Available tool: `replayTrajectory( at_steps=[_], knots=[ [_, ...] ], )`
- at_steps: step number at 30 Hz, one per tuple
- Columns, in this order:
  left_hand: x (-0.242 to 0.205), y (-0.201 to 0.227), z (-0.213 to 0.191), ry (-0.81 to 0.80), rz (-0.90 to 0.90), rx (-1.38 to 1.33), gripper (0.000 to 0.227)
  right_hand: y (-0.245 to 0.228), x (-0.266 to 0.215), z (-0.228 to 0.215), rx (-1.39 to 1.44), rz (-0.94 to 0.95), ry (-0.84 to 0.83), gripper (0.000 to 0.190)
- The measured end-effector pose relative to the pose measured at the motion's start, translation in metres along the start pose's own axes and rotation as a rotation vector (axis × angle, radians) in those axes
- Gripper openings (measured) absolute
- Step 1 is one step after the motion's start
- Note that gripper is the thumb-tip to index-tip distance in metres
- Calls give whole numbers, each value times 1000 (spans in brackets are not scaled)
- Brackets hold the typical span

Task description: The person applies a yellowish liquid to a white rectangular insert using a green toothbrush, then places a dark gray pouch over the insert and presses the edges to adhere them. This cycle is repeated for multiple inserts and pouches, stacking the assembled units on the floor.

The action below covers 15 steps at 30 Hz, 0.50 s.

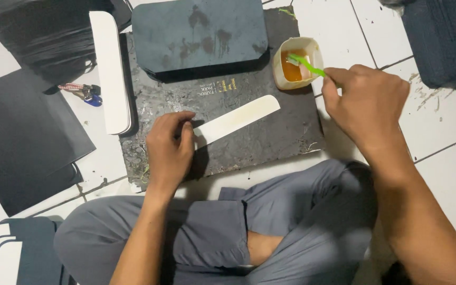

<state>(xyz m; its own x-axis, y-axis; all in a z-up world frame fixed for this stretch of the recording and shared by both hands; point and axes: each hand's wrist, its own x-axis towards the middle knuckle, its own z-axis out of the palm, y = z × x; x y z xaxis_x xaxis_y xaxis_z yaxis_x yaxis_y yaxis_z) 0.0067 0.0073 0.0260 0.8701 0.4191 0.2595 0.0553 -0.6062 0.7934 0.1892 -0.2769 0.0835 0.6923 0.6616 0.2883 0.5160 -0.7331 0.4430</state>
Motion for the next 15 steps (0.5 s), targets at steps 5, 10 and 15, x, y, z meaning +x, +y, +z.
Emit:
replayTrajectory(
  at_steps=[5,10,15],
  knots=[
    [-2,-4,0,3,18,12,19,16,-19,-35,18,6,73,13],
    [-2,0,0,9,22,6,19,15,-32,-52,107,33,66,12],
    [-5,-3,-4,42,39,-25,19,-1,-50,-55,398,112,56,16]
  ],
)
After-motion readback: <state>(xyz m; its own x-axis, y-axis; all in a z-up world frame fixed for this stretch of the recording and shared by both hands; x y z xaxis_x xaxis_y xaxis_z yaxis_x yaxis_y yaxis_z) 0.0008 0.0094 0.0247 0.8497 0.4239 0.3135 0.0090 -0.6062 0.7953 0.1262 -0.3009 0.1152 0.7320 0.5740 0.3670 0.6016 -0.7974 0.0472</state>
